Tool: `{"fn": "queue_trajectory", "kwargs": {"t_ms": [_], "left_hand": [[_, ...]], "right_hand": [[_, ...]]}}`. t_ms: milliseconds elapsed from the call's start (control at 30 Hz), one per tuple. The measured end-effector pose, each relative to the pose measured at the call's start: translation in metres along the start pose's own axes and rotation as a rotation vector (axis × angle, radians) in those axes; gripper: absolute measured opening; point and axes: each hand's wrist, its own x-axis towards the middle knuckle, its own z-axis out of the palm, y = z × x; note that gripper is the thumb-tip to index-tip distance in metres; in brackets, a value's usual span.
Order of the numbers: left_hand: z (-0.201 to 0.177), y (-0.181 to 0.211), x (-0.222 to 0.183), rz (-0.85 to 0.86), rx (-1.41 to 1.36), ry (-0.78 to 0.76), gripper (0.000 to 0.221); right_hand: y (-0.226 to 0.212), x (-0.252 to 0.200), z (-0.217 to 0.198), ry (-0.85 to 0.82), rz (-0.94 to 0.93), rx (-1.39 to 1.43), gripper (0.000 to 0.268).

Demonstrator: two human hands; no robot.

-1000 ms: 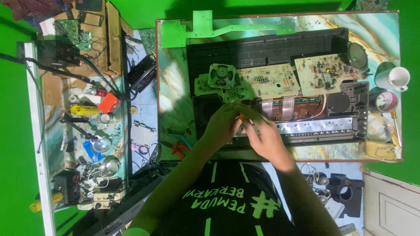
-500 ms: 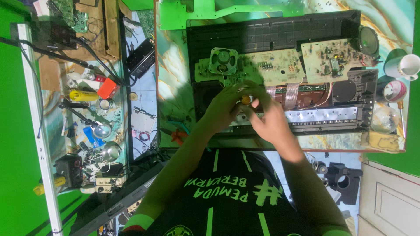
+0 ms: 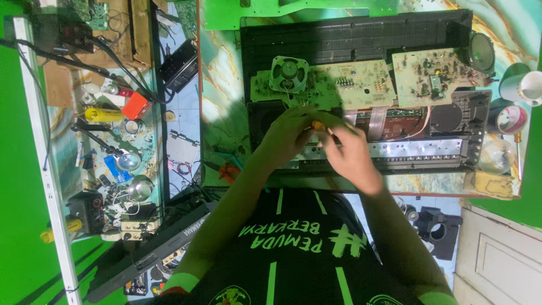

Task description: The person is repairing an electronic keyboard by using a screwdriver to remove and reinstall screws on a metal support bracket inside the device.

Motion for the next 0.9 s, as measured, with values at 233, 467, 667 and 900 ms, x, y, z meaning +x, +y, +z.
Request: {"fn": "queue_trajectory", "kwargs": {"t_ms": [233, 467, 667, 900], "left_hand": [[-0.008, 0.000, -0.001, 0.111, 0.105, -0.086, 0.038], [0.025, 0.003, -0.016, -0.152, -0.095, 0.147, 0.045], [0.022, 0.002, -0.017, 0.029, 0.052, 0.196, 0.044], [0.013, 0.015, -0.005, 0.146, 0.101, 0.180, 0.053]], "right_hand": [[0.001, 0.001, -0.009, -0.050, -0.073, 0.018, 0.029], [0.025, -0.011, 0.004, 0.042, -0.007, -0.162, 0.016], [0.029, -0.019, -0.001, -0.162, -0.040, -0.303, 0.026], [0.029, -0.011, -0.001, -0.095, -0.053, -0.145, 0.032]]}}
